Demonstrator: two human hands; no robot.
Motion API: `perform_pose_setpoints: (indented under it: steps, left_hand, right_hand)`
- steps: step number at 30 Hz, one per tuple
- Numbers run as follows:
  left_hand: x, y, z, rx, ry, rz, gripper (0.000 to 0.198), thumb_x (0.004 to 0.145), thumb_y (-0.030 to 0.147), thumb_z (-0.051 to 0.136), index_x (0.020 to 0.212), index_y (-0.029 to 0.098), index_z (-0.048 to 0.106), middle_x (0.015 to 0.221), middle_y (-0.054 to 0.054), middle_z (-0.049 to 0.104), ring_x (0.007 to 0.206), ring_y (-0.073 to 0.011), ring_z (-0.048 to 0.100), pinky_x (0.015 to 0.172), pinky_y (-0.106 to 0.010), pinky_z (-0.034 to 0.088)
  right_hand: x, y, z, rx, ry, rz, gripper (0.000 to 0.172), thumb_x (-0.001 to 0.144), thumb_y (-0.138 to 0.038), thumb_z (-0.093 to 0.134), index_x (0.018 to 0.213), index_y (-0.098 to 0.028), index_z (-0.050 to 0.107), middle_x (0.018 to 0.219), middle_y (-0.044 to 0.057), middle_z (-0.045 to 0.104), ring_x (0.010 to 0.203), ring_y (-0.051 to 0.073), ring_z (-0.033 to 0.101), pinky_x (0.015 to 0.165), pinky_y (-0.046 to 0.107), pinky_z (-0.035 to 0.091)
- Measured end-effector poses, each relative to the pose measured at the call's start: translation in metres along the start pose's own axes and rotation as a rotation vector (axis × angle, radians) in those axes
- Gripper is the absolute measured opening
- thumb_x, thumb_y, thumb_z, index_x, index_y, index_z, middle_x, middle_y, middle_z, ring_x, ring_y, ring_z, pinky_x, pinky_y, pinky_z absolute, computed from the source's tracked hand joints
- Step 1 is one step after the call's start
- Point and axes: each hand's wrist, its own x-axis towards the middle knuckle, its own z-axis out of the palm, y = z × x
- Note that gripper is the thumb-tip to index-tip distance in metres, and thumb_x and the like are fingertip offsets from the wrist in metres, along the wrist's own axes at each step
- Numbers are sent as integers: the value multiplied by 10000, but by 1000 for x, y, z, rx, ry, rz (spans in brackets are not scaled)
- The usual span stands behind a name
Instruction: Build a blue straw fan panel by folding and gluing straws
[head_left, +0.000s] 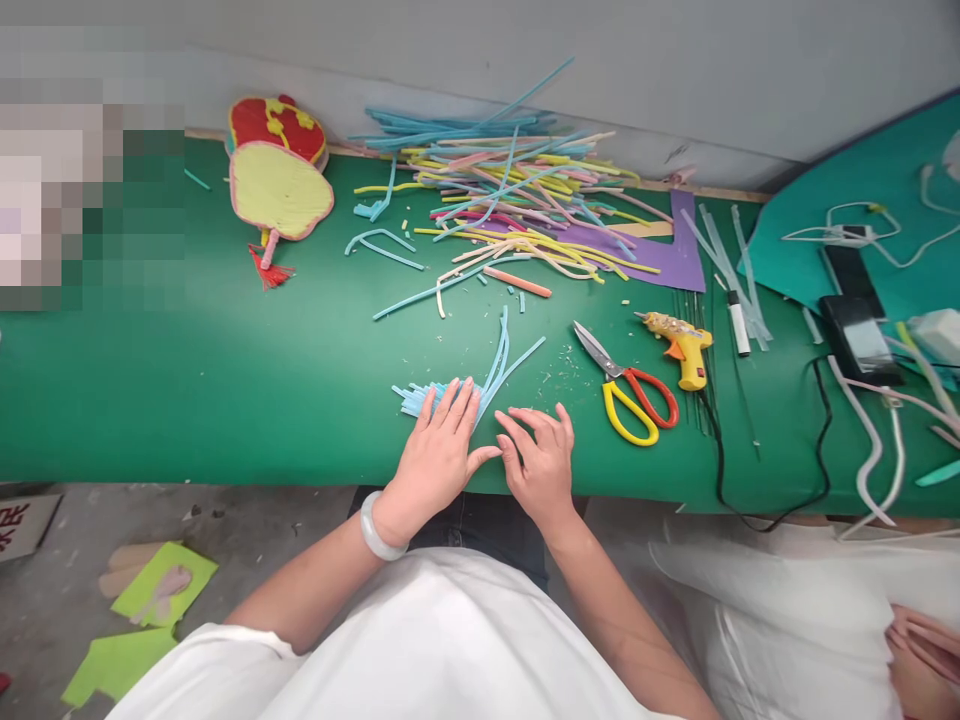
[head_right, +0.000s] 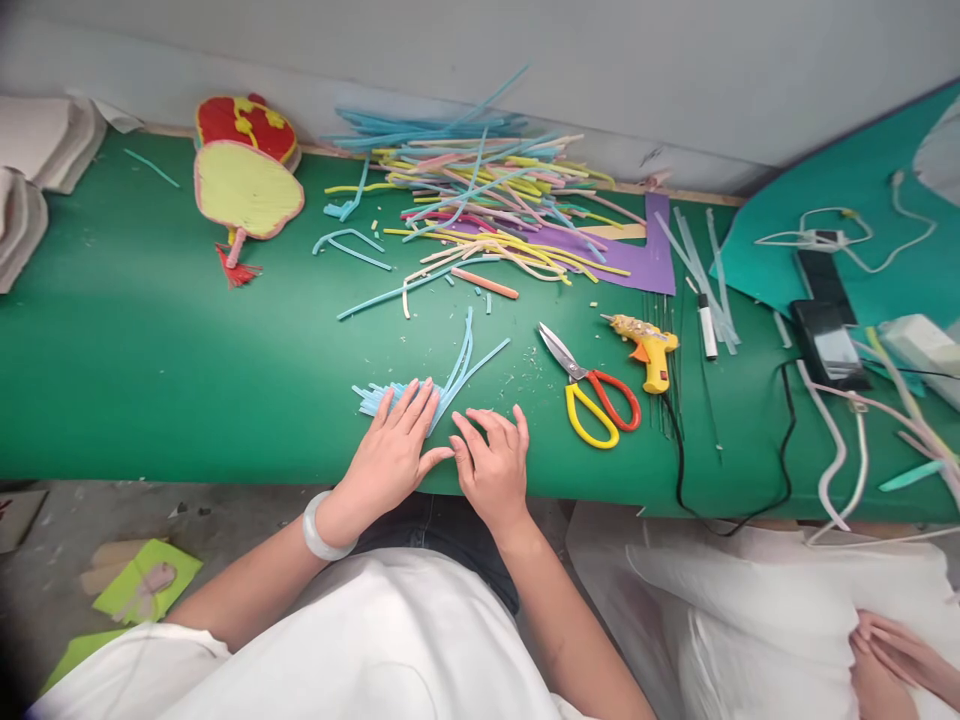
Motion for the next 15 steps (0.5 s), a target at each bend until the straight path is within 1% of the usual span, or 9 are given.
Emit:
perform_pose_setpoints:
  steps: [6,10,15]
  left_hand:
    - [1,-4,0,27,-33,3,706,984,540,387,1517,79,347,1622,-157,263,1515,-305,214,1239,-537,172]
    - [1,-4,1,22,-22,5,718,974,540,421,1520,81,343,1619,-164,268,1517,-300,209,1242,-536,167]
    - [1,-5,1,-1,-4,16,713,963,545,446,1503,84,378,1601,-175,307,1503,-311,252,1235,-556,174]
  right_hand:
    - [0,0,0,10,-2,1,257,977,-272,557,1210,-254,665,1140,56,691,1115,209,606,1183,528,263]
    - [1,1,0,18,-4,0,251,976,-273,562,1200,-246,671,1132,56,693,1106,208,609,1184,522,263]
    - [1,1,0,28,-9,10,259,971,-271,561,1204,-257,675,1130,54,695,1103,207,612,1185,517,265]
